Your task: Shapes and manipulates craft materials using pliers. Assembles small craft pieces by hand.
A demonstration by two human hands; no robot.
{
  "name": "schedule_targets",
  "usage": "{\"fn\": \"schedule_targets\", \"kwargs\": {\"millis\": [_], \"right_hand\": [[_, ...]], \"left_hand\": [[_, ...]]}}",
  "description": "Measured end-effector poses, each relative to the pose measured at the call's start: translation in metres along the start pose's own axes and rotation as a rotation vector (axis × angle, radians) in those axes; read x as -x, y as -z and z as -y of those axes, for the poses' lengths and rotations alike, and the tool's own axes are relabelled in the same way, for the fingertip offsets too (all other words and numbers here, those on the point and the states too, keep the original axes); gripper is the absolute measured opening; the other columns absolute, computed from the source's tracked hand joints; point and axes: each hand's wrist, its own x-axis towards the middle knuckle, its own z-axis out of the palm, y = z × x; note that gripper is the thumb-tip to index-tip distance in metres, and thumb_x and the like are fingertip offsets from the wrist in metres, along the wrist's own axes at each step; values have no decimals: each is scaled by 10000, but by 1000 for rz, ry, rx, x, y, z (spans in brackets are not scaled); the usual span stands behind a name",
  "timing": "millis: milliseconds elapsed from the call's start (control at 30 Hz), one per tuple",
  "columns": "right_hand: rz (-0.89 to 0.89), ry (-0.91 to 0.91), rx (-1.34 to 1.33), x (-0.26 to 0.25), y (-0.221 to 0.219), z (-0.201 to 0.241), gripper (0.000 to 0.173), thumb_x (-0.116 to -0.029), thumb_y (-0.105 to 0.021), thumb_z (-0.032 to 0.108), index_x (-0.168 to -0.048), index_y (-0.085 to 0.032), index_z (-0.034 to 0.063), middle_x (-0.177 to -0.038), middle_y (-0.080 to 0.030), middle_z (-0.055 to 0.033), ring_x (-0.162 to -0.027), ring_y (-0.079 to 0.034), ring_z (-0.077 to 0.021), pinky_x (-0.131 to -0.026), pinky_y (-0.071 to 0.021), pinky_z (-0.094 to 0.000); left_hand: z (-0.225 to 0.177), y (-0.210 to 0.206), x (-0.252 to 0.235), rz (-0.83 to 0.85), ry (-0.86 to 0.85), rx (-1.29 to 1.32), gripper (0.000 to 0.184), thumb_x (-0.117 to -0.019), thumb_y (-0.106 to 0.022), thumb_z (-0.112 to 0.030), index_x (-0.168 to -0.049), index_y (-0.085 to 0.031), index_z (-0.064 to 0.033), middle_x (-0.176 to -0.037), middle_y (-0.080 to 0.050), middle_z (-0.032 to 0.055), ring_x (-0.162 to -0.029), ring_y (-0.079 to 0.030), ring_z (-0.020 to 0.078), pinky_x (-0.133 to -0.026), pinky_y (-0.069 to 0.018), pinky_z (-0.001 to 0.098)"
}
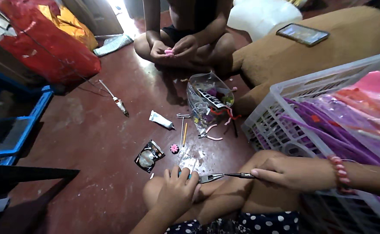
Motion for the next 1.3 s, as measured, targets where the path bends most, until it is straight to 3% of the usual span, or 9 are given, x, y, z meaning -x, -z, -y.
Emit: {"fn": "schedule_targets", "kwargs": {"millis": [100, 400, 500, 600, 700, 800, 867, 1033, 1300], "right_hand": [[-12, 50, -33, -6, -5, -10, 565, -1128, -330, 336, -870, -641, -60, -693, -535, -84, -626, -490, -150, -652, -411, -357], [24, 6, -72, -5, -4, -6, 567, -1131, -329, 322, -873, -637, -79, -693, -523, -78, -627, -468, -120, -646, -394, -311], [-20, 58, -71, -10, -8, -18, 568, -1117, -349, 339, -776, -624, -23, -612, -501, -7, -550, -456, -65, -579, -378, -269], [-52, 20, 16, -2, -3, -3, 542, -1122, -362, 310, -875, -644, -82, -692, -541, -109, -640, -502, -179, -660, -414, -376], [-379, 187, 205, 13, -11, 7, 465, -1092, -443, 245, -937, -686, -121, -722, -623, -235, -697, -617, -356, -668, -469, -500], [-945, 467, 484, 4, -32, -4, 467, -986, -465, 286, -777, -679, -73, -641, -623, -204, -595, -664, -387, -525, -512, -483], [-1113, 539, 620, 2, -33, -3, 525, -992, -425, 342, -772, -677, -63, -668, -648, -211, -601, -667, -396, -525, -505, -466], [-1251, 554, 759, 9, -29, 4, 562, -1020, -379, 393, -764, -648, -30, -683, -657, -199, -613, -657, -373, -541, -475, -437], [-1293, 553, 797, 14, -28, 4, 589, -1040, -335, 433, -768, -622, -2, -692, -656, -187, -616, -641, -347, -546, -451, -415]], "left_hand": [[1, -1, 3, -3, -8, -9, 263, -919, -539, -189, -819, -697, -5, -737, -664, 155, -669, -663, 360, -559, -473, 452], [1, -3, 3, -23, -3, -35, 253, -911, -543, -194, -793, -680, -17, -713, -646, 151, -649, -652, 356, -543, -457, 442], [-2, -1, 2, 2, 14, -40, 249, -909, -553, -196, -798, -684, -16, -722, -652, 153, -656, -659, 364, -536, -461, 449], [-3, 0, 4, -9, 31, -39, 248, -908, -549, -193, -811, -690, -15, -739, -664, 158, -669, -665, 367, -543, -468, 451], [-5, 6, 2, -51, 89, 14, 310, -948, -495, -203, -865, -708, 7, -786, -687, 181, -709, -679, 373, -583, -489, 461], [-7, 17, 0, -84, 125, 53, 376, -985, -421, -228, -888, -701, 3, -805, -681, 175, -730, -669, 340, -605, -483, 421], [-9, 23, -1, -91, 126, 81, 379, -993, -412, -237, -889, -694, -7, -813, -680, 169, -743, -664, 326, -616, -475, 408], [-14, 26, -2, -113, 137, 133, 396, -1020, -381, -250, -912, -676, -10, -832, -675, 160, -757, -651, 299, -631, -471, 379], [-11, 31, 3, -183, 128, 147, 426, -1078, -322, -296, -943, -631, -36, -852, -655, 139, -843, -630, 253, -765, -469, 324]]}}
